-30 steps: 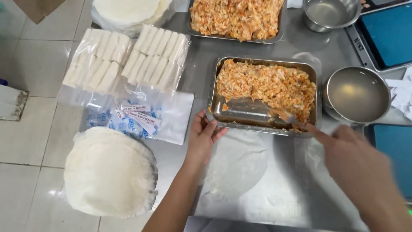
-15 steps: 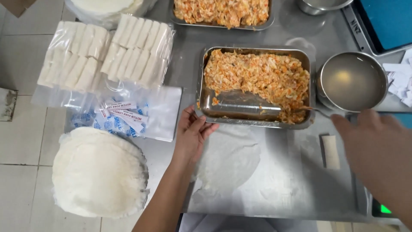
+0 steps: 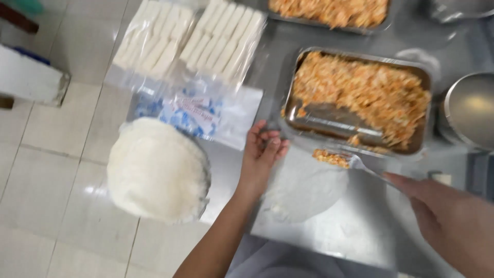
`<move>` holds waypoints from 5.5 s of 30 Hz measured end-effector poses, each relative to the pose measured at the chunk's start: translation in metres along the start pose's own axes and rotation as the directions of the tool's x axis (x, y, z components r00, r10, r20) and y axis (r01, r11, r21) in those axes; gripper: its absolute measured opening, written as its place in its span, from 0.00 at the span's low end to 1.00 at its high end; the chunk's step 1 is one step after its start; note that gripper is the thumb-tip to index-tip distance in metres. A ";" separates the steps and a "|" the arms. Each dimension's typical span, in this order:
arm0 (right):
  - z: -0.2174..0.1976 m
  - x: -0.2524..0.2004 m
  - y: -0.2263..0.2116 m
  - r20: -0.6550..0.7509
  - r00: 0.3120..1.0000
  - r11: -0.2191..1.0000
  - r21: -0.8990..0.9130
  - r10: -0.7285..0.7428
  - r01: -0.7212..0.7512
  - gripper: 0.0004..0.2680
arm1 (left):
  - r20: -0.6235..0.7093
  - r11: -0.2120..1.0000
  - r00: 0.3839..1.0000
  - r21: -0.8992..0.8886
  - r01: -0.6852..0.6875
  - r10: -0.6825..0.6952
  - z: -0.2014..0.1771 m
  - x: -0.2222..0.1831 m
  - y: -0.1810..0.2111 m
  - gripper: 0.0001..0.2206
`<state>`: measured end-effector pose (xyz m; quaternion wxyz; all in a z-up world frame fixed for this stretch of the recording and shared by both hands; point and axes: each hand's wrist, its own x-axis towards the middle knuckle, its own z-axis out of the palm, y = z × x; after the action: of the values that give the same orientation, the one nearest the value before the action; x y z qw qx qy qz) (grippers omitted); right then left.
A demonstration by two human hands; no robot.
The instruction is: Manually assembling spring rolls by placing filling on wrappers and rolling them tightly.
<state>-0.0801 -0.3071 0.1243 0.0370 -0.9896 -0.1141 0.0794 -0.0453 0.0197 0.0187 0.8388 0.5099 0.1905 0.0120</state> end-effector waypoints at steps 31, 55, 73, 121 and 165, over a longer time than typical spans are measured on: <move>0.076 -0.043 -0.073 0.233 0.966 0.952 0.254 0.111 -0.170 0.21 | 0.746 0.053 0.563 0.585 -0.809 0.356 -0.049 -0.140 -0.001 0.04; 0.090 -0.021 -0.161 -0.501 0.791 0.730 0.383 -0.351 0.566 0.12 | 0.719 -0.330 0.578 0.693 -0.641 0.387 0.063 0.019 0.006 0.21; 0.101 -0.030 -0.150 -0.318 0.884 0.903 0.145 -0.344 0.404 0.18 | 0.746 -0.049 0.575 0.623 -0.780 0.335 -0.024 -0.109 0.001 0.06; 0.119 -0.016 -0.122 0.034 0.999 0.687 0.726 -0.040 0.003 0.42 | 0.839 0.210 0.507 0.469 -0.858 0.200 0.003 -0.102 0.022 0.20; 0.119 -0.045 -0.114 -0.422 0.861 0.826 0.347 -0.285 0.444 0.13 | 0.858 0.174 0.484 0.458 -0.872 0.171 -0.048 -0.089 0.009 0.09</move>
<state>-0.1685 -0.2002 0.0245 0.2900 -0.9128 -0.2748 -0.0845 -0.1418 0.0461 0.0342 0.3720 0.8622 -0.3394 0.0554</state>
